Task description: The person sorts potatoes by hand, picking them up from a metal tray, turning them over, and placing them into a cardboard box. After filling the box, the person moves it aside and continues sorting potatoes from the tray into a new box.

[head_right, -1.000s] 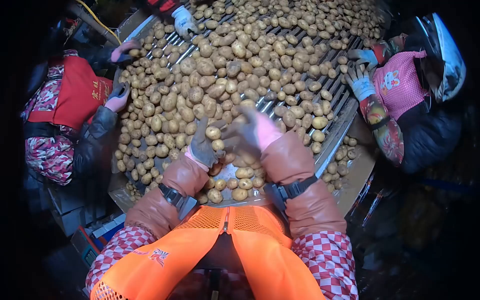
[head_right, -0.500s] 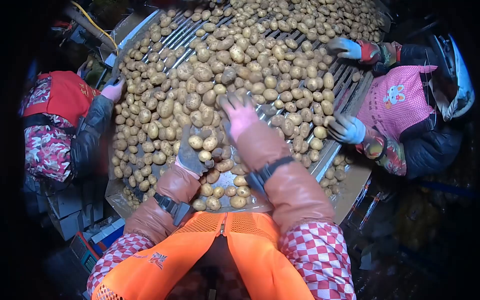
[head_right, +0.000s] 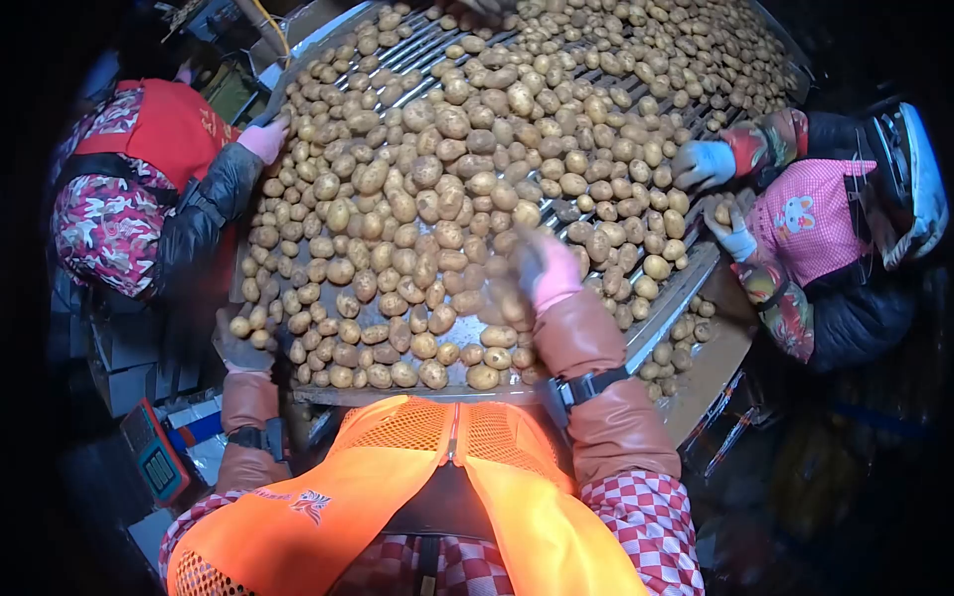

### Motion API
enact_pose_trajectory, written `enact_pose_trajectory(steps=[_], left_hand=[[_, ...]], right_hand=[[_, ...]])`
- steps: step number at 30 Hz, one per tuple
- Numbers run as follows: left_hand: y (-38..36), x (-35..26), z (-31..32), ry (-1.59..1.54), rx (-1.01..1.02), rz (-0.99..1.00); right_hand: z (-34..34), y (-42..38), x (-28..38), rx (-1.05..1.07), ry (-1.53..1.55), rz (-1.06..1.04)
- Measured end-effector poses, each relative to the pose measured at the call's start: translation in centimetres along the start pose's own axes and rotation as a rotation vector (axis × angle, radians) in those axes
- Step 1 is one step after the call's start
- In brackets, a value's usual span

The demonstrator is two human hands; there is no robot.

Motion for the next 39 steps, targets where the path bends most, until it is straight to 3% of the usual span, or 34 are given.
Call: enact_pose_trajectory(steps=[1, 2, 4, 6, 7, 9, 10, 11, 12, 13, 16, 18, 20, 22, 25, 26, 29, 30, 32, 34, 36, 38, 39], left_hand=[[-1.0, -2.2, -7.2, 0.114, -0.419, 0.152], [-1.6, -4.0, -15.2, 0.390, -0.560, 0.244], [-2.5, -5.2, -20.9, 0.634, -0.727, 0.293], [-1.1, -3.0, -19.4, 0.556, -0.778, 0.225], [0.2, -1.7, -16.3, 0.527, -0.705, 0.256], [2.6, 1.0, -9.9, 0.460, -0.555, 0.306], [4.0, 2.9, -4.8, 0.511, -0.374, 0.371], [5.1, 4.1, 0.6, 0.463, -0.307, 0.273], [5.2, 3.7, 9.4, 1.147, -0.136, 0.524], [4.6, 2.9, 16.7, 1.416, 0.016, 0.787], [8.0, 4.1, 26.9, 1.415, 0.295, 1.035], [12.4, 5.3, 30.7, 1.484, 0.354, 1.212], [18.1, 5.7, 33.8, 1.565, 0.275, 1.089], [20.9, 6.4, 36.3, 1.859, -0.056, 1.054], [21.8, 10.8, 37.3, 1.949, 0.180, 0.752], [21.1, 11.3, 37.2, 1.918, 0.205, 0.745], [16.6, 14.3, 35.0, 1.820, 0.366, 0.816], [15.6, 15.8, 34.2, 1.788, 0.450, 0.818], [12.5, 17.5, 33.3, 1.743, 0.598, 0.891], [8.8, 17.9, 32.5, 1.711, 0.737, 1.043], [8.5, 19.2, 31.0, 1.662, 0.827, 0.815], [8.7, 18.7, 30.5, 1.640, 0.831, 0.675], [8.8, 16.5, 30.7, 1.495, 0.688, 0.775]], right_hand=[[-0.8, 1.7, 0.6, -0.044, -0.007, 0.011], [-1.7, 3.3, 1.3, -0.087, -0.013, 0.021], [-3.3, 8.1, 2.8, -0.132, -0.149, -0.072], [-4.6, 13.4, 2.4, -0.179, -0.288, -0.189], [-4.8, 15.5, 2.4, -0.198, -0.339, -0.228], [-4.6, 18.8, 3.2, -0.164, -0.481, -0.038], [-4.1, 21.4, 2.9, -0.138, -0.660, -0.090], [-3.8, 23.1, 2.1, -0.089, -0.699, -0.022], [-3.4, 24.4, 1.5, -0.057, -0.714, -0.005], [-3.0, 25.4, 0.8, -0.027, -0.728, 0.013], [-1.8, 26.5, 0.1, 0.084, -0.883, -0.106], [-1.5, 26.5, 0.3, 0.131, -0.955, -0.018], [-1.7, 27.1, 0.7, 0.148, -1.047, 0.057], [-2.3, 27.7, 0.2, 0.139, -1.163, 0.132], [-2.8, 28.1, -0.5, 0.114, -1.136, 0.167], [-3.0, 28.4, -1.2, 0.106, -1.128, 0.158], [-3.5, 27.2, -1.1, 0.140, -0.940, 0.154], [-4.0, 26.5, -0.4, 0.065, -0.977, 0.119], [-5.0, 25.1, 0.0, -0.046, -0.766, 0.117], [-5.2, 21.8, 1.5, -0.088, -0.329, 0.203], [-2.8, 18.2, 0.2, 0.049, 0.503, 0.429], [-2.1, 13.7, 5.4, -0.087, 0.738, 0.358], [-1.6, 12.5, 6.6, -0.003, 0.857, 0.329]])
Point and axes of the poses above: each hand's wrist, its own y-axis towards the middle knuckle, its own z-axis out of the palm, x = y × z, the point moved 10 cm from there along y, towards the middle knuckle, and after that the axes turned 8 degrees about y, right-handed, at the moved point
